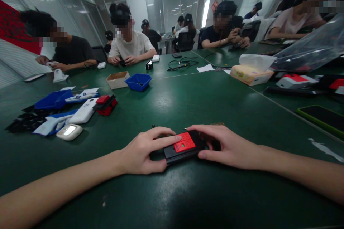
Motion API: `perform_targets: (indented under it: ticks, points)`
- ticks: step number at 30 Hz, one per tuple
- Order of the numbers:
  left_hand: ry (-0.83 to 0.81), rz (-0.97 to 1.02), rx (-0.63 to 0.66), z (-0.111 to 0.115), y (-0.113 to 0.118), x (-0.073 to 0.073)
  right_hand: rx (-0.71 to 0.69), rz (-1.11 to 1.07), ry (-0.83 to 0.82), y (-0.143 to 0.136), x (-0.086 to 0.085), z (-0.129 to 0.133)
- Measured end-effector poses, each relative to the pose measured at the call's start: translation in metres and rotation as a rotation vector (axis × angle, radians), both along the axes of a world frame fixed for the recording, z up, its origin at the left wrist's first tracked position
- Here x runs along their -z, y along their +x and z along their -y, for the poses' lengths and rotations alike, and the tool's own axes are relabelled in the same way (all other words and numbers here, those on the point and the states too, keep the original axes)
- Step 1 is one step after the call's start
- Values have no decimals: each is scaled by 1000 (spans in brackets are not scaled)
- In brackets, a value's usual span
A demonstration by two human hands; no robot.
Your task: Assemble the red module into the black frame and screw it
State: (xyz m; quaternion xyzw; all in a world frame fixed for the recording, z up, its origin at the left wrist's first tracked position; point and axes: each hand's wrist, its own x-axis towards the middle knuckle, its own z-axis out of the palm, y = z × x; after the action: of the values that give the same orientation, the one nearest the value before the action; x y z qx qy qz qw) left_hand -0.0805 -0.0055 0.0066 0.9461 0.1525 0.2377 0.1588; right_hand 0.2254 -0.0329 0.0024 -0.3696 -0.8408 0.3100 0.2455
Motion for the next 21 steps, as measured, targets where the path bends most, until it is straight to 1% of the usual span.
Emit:
perform_targets:
  ticks: [5, 8, 13, 18, 21]
  points:
    - [62, -10, 15, 0, 0, 1, 0, 33, 28, 0, 0, -1]
    - [49, -10, 32, 0, 0, 2, -6, 55, 52, 1, 0, -1]
    - [22, -14, 37, 0, 0, 2, -8, 98, 36, 2, -2, -1]
    - [54, 21, 40, 0, 1, 1, -24, 82, 69, 4, -1, -3]
    - [65, 37, 17, 0, 0, 1, -50, 37, 106, 4, 2, -3]
